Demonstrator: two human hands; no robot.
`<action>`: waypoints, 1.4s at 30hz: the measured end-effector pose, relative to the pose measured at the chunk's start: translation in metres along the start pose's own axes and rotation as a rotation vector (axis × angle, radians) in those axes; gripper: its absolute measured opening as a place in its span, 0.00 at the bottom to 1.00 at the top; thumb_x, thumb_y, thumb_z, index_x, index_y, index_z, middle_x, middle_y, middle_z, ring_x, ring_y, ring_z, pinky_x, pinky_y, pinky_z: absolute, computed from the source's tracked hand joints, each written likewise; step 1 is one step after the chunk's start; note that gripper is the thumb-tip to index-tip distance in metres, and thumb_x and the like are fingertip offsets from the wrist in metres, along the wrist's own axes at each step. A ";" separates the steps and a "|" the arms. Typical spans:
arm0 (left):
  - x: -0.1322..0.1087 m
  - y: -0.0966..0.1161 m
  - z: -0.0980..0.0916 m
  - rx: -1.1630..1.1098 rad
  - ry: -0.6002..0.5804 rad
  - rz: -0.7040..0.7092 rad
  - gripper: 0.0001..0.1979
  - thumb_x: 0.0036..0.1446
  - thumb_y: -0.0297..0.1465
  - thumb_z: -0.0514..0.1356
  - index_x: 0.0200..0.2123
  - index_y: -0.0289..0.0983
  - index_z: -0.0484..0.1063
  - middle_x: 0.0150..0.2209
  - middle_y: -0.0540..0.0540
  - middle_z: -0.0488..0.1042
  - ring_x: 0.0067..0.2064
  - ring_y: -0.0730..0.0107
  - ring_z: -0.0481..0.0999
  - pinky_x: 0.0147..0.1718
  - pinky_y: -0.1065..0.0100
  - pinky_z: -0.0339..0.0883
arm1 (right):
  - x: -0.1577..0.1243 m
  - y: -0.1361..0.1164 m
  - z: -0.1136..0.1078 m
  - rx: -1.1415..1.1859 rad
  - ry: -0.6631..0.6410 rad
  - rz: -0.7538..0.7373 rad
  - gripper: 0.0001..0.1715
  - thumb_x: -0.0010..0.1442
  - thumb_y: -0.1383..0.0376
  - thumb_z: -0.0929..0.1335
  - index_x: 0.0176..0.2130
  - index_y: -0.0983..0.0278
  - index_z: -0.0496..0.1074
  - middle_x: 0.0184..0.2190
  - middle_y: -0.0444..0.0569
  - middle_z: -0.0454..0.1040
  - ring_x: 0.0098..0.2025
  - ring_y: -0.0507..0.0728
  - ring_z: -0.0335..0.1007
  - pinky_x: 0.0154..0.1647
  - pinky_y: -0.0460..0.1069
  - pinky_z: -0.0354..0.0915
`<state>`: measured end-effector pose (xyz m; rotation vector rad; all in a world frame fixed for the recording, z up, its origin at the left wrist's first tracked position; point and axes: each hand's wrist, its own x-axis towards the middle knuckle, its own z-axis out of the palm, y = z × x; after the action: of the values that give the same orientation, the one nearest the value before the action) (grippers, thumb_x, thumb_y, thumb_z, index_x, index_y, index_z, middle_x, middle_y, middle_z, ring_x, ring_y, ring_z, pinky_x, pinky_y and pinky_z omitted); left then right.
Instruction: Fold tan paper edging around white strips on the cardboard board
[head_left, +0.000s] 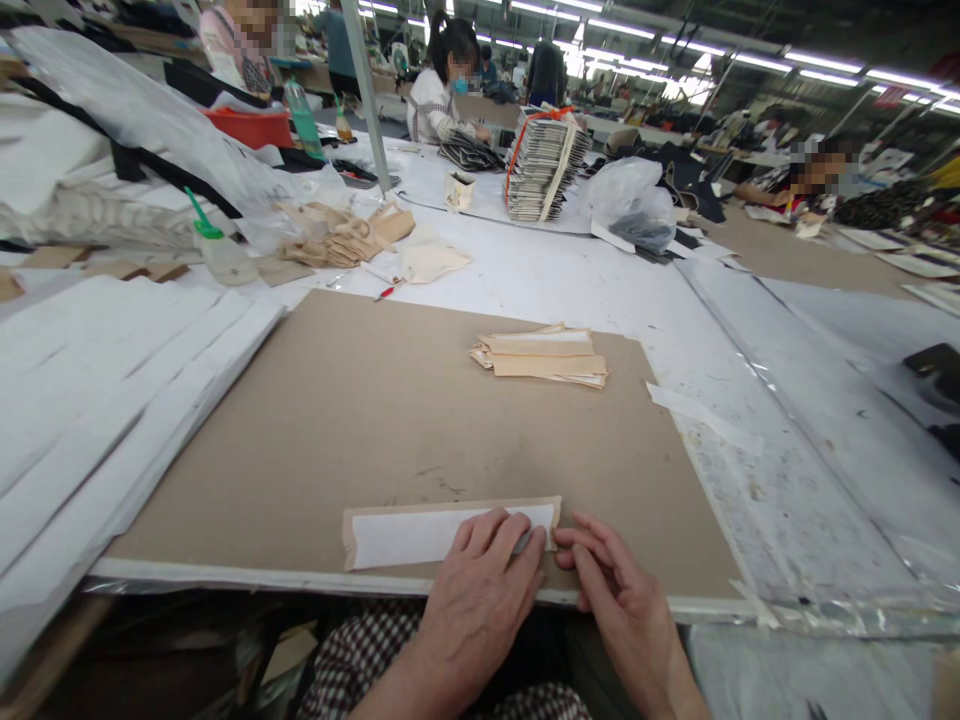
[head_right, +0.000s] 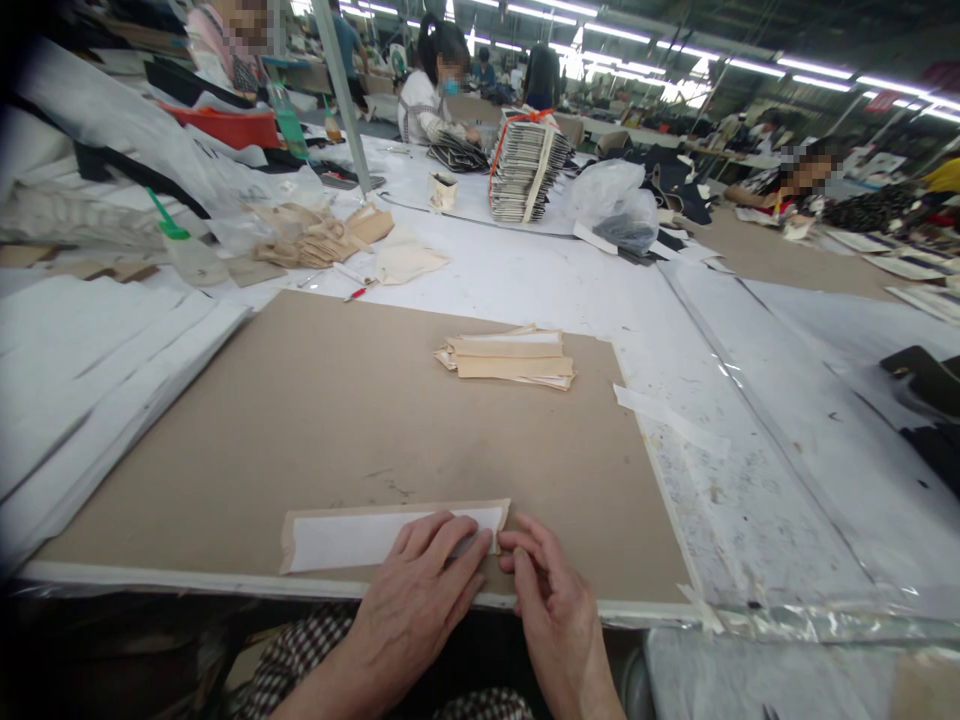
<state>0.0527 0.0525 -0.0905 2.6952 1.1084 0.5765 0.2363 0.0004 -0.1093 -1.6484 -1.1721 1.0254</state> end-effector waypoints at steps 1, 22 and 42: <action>0.000 0.000 0.000 -0.001 -0.002 0.002 0.15 0.65 0.30 0.56 0.54 0.38 0.66 0.49 0.44 0.71 0.51 0.57 0.68 0.50 0.55 0.66 | 0.000 0.000 0.000 -0.002 0.001 -0.003 0.27 0.66 0.52 0.64 0.59 0.62 0.63 0.51 0.58 0.74 0.44 0.59 0.76 0.28 0.47 0.74; -0.001 0.000 0.003 -0.024 -0.019 -0.014 0.15 0.66 0.29 0.54 0.55 0.38 0.65 0.50 0.44 0.70 0.52 0.56 0.67 0.51 0.55 0.66 | 0.000 -0.019 0.005 -0.558 0.024 -0.474 0.20 0.70 0.67 0.58 0.59 0.59 0.61 0.49 0.48 0.76 0.46 0.52 0.76 0.47 0.45 0.72; -0.001 0.002 -0.001 -0.112 -0.015 -0.034 0.11 0.66 0.28 0.54 0.51 0.37 0.66 0.48 0.45 0.71 0.51 0.55 0.67 0.52 0.52 0.66 | 0.009 -0.036 0.009 -0.884 0.100 -0.600 0.25 0.60 0.76 0.59 0.56 0.64 0.62 0.38 0.48 0.77 0.39 0.59 0.75 0.41 0.55 0.72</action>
<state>0.0524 0.0504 -0.0897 2.5764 1.0817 0.5931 0.2200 0.0179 -0.0791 -1.7366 -2.0497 0.0069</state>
